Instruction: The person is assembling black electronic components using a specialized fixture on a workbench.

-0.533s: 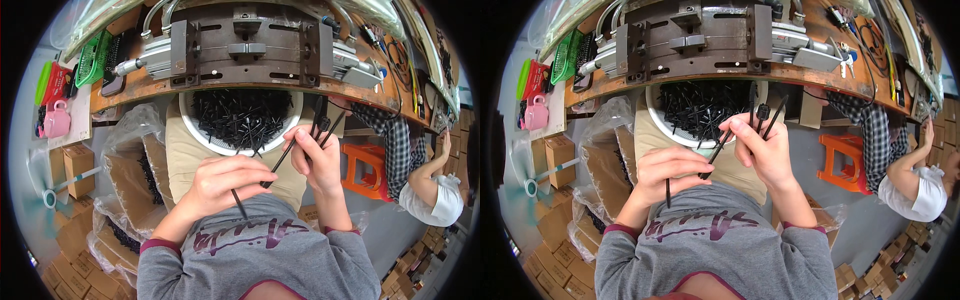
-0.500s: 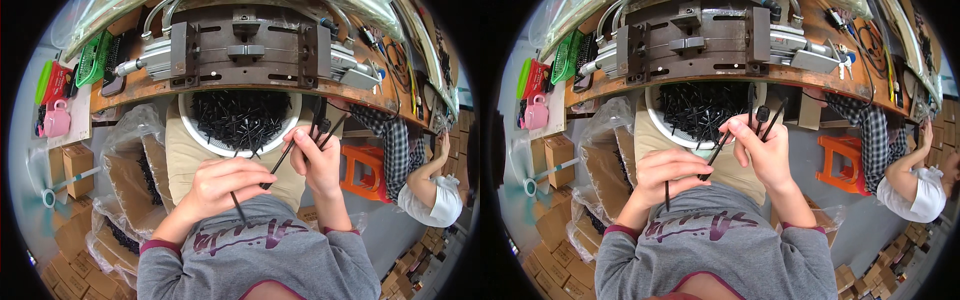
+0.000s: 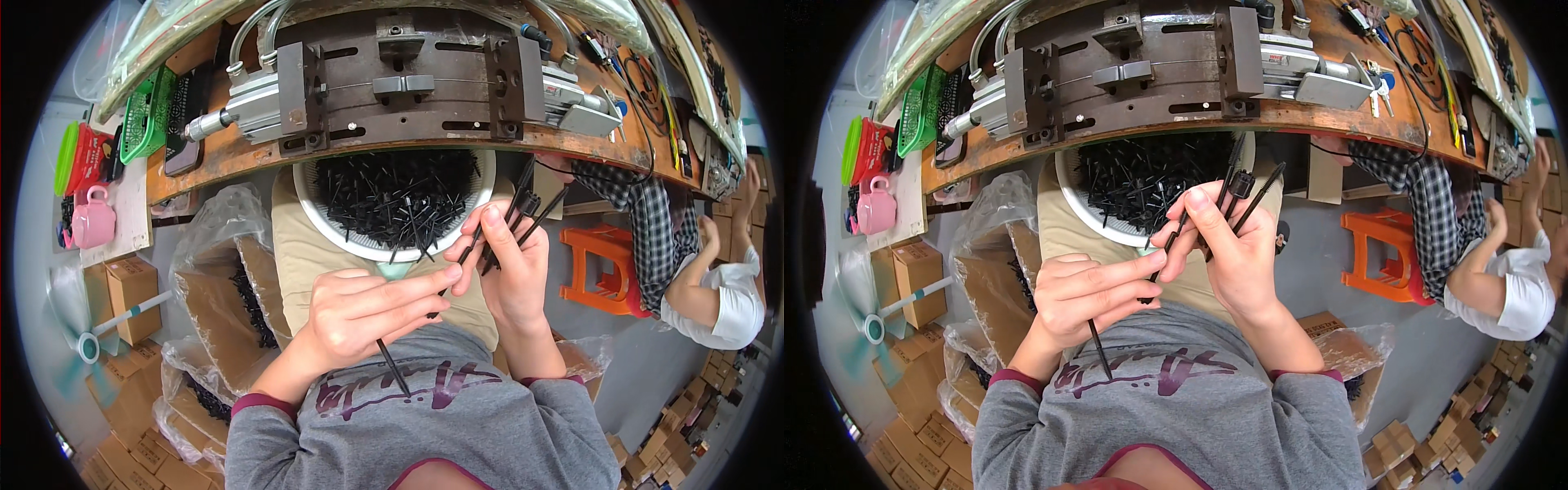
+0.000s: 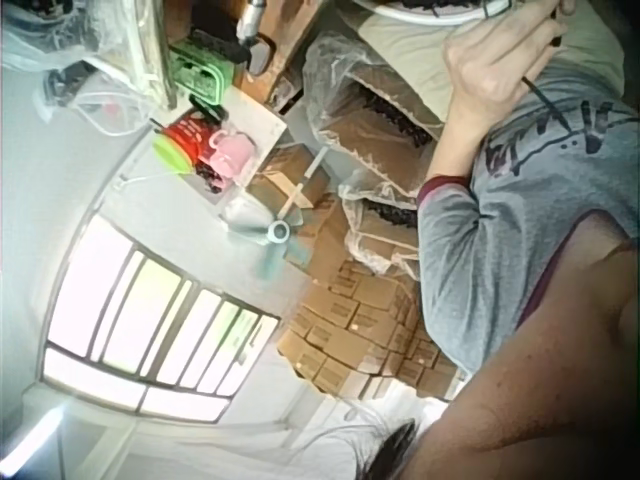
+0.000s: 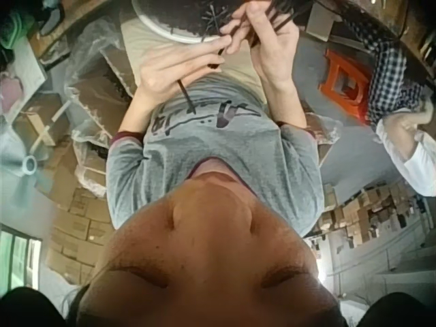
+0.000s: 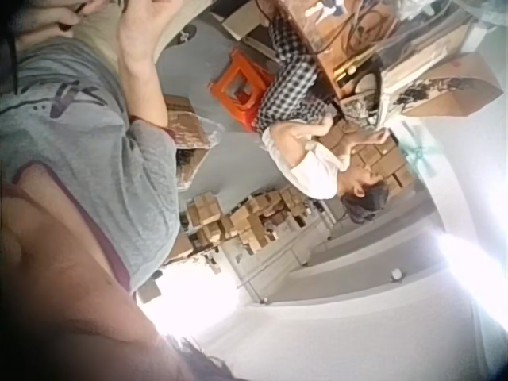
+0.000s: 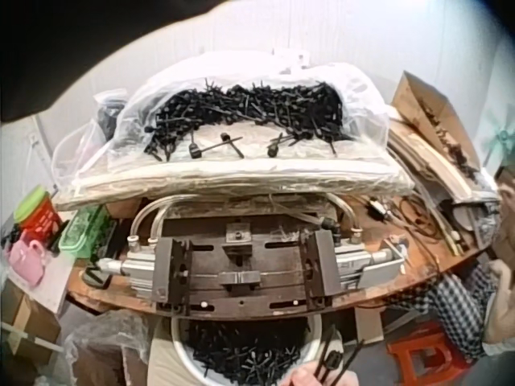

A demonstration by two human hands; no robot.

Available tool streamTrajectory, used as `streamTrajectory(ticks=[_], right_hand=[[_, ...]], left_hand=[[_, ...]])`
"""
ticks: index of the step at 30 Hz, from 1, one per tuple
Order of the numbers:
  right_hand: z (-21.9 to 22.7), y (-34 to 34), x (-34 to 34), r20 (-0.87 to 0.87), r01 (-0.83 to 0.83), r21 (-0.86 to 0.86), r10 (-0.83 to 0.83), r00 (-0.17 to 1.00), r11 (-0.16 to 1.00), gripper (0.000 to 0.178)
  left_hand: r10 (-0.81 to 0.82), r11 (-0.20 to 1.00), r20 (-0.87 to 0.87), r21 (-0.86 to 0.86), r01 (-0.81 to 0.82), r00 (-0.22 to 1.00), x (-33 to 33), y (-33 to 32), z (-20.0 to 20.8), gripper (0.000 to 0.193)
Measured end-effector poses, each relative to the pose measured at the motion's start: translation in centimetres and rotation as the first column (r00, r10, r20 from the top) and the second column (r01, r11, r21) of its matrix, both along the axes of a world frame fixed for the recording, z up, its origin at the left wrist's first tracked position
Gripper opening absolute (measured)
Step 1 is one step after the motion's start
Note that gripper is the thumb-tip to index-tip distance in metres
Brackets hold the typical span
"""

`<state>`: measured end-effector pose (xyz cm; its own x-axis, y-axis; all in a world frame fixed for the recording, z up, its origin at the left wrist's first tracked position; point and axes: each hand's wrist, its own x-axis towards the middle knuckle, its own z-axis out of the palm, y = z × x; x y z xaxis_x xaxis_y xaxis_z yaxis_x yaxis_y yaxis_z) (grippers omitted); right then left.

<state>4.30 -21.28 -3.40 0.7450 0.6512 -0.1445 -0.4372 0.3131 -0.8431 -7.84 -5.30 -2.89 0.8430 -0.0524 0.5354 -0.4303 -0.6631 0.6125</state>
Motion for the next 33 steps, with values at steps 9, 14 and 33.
streamTrajectory(ticks=[9,14,33], right_hand=[[0.0,1.2,-0.3,0.033,0.021,-0.036,-0.020,0.999,0.999,0.027],[-0.1,2.0,-0.3,0.069,0.004,-0.063,0.001,0.998,0.998,0.026],[-0.2,3.4,0.9,0.159,-0.057,-0.061,0.066,0.985,0.997,0.023]], left_hand=[[-0.028,0.999,0.020,-0.028,0.028,0.999,0.0,1.4,-0.6,0.026],[0.002,0.999,0.029,-0.044,-0.001,1.000,-0.3,1.9,-0.9,0.026],[0.022,0.994,-0.026,-0.111,-0.025,0.999,0.7,3.2,-1.3,0.027]])
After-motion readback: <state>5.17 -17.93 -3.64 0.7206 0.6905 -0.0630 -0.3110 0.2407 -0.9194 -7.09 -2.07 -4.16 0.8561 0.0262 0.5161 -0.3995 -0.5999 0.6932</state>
